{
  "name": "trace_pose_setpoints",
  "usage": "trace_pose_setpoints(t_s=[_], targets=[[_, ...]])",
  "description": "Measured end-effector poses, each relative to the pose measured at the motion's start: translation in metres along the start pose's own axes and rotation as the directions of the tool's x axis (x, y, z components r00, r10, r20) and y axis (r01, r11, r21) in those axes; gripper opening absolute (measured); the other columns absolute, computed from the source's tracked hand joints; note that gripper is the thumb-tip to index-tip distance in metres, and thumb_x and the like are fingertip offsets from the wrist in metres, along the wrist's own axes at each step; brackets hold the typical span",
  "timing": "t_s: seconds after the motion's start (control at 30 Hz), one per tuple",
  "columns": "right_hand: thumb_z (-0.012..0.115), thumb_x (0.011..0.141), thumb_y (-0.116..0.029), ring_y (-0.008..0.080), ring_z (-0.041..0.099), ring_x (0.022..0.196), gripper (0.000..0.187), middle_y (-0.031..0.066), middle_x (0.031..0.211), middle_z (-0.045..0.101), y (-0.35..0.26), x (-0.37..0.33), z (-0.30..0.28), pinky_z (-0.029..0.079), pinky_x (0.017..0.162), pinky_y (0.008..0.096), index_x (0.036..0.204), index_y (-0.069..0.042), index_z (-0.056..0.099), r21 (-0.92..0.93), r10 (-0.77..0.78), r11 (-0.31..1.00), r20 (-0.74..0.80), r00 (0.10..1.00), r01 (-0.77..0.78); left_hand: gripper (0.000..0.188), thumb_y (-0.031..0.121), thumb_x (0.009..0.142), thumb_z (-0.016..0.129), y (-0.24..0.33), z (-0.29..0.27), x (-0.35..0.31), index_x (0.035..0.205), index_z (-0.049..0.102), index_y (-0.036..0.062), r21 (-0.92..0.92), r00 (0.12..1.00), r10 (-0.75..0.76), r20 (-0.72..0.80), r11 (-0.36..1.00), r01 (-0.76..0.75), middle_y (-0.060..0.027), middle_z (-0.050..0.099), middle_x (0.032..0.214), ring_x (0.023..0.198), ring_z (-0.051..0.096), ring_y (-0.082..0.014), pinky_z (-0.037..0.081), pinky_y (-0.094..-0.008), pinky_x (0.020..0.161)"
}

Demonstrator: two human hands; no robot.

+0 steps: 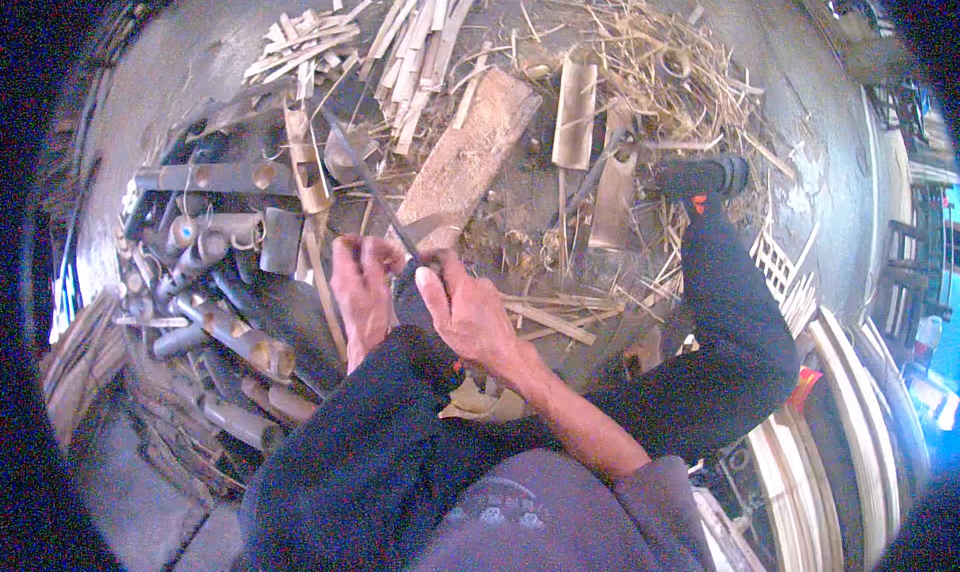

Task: The person sits on the floor and uses a knife to shave thin strips from a small wooden block. The person repeatedly shaves the wood and discards the shavings onto the floor.

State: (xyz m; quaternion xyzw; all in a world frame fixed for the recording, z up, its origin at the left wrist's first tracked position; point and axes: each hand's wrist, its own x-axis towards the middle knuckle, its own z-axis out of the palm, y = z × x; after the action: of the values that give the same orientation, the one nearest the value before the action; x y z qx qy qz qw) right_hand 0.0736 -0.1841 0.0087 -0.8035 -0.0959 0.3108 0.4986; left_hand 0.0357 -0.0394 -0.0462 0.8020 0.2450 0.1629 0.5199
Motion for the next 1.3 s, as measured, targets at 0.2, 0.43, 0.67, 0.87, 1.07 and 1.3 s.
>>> trace_pose_setpoints(t_s=[0.2,0.43,0.67,0.87,1.07,1.3], targets=[[0.041,0.096,-0.039,0.0488,0.059,0.078,0.036,0.0293,0.081,0.061,0.017,0.004,0.018,0.047,0.068,0.055,0.107,-0.005,0.05,-0.051,-0.122,0.991,0.032,0.992,0.124,0.044,0.036,0.101,0.032,0.011,0.014,-0.002,0.077,0.051,0.0037,0.197,0.977,0.165,-0.136,0.971,-0.136,-0.0134,0.057,0.063,0.054,0.05,-0.0362,0.043,-0.0392,0.055],[0.039,0.097,-0.045,0.0449,0.061,0.081,0.048,0.0242,0.087,0.064,0.161,0.035,0.029,0.047,0.071,0.0522,0.1,-0.003,0.061,0.026,0.229,0.972,0.106,0.968,-0.233,0.047,0.04,0.1,0.035,0.019,0.001,0.008,0.073,0.049,0.0041,-0.017,0.986,-0.166,-0.03,0.986,0.165,-0.0038,0.05,0.058,0.057,0.048,-0.0137,0.038,-0.0306,0.052],[0.044,0.096,-0.037,0.0469,0.059,0.081,0.037,0.0259,0.078,0.06,0.052,0.005,0.02,0.045,0.071,0.0516,0.097,-0.002,0.057,0.027,-0.089,0.996,0.221,0.971,0.085,0.048,0.035,0.101,0.03,0.004,-0.027,0.01,0.081,0.054,-0.0017,0.345,0.993,0.001,-0.118,0.938,0.04,-0.0118,0.057,0.063,0.056,0.048,-0.0221,0.04,-0.0353,0.056],[0.042,0.097,-0.041,0.0446,0.063,0.074,0.045,0.0242,0.077,0.063,0.114,0.034,0.021,0.049,0.069,0.0503,0.09,-0.002,0.063,-0.07,0.116,0.991,0.047,0.992,-0.113,0.049,0.034,0.101,0.026,0.005,-0.035,0.006,0.085,0.056,-0.0008,0.226,0.997,-0.082,-0.011,0.971,0.083,-0.0129,0.062,0.068,0.061,0.056,-0.0255,0.043,-0.0364,0.061],[0.045,0.096,-0.039,0.0468,0.06,0.075,0.041,0.0272,0.076,0.061,0.142,0.032,0.016,0.048,0.068,0.0513,0.089,-0.003,0.062,0.075,0.236,0.968,0.048,0.971,-0.239,0.048,0.034,0.1,0.027,-0.006,-0.036,0.008,0.087,0.058,-0.0005,0.111,0.99,-0.136,-0.027,0.984,0.139,-0.0133,0.064,0.07,0.063,0.059,-0.0265,0.045,-0.0379,0.065],[0.043,0.096,-0.045,0.0466,0.061,0.077,0.047,0.0274,0.079,0.063,0.134,0.011,0.027,0.048,0.068,0.0524,0.089,-0.002,0.061,-0.122,0.066,0.991,0.051,0.997,-0.059,0.049,0.035,0.1,0.024,-0.003,-0.026,-0.002,0.095,0.057,-0.0018,0.35,0.998,-0.057,-0.036,0.934,0.066,-0.0159,0.064,0.072,0.068,0.061,-0.0334,0.044,-0.0422,0.065]])
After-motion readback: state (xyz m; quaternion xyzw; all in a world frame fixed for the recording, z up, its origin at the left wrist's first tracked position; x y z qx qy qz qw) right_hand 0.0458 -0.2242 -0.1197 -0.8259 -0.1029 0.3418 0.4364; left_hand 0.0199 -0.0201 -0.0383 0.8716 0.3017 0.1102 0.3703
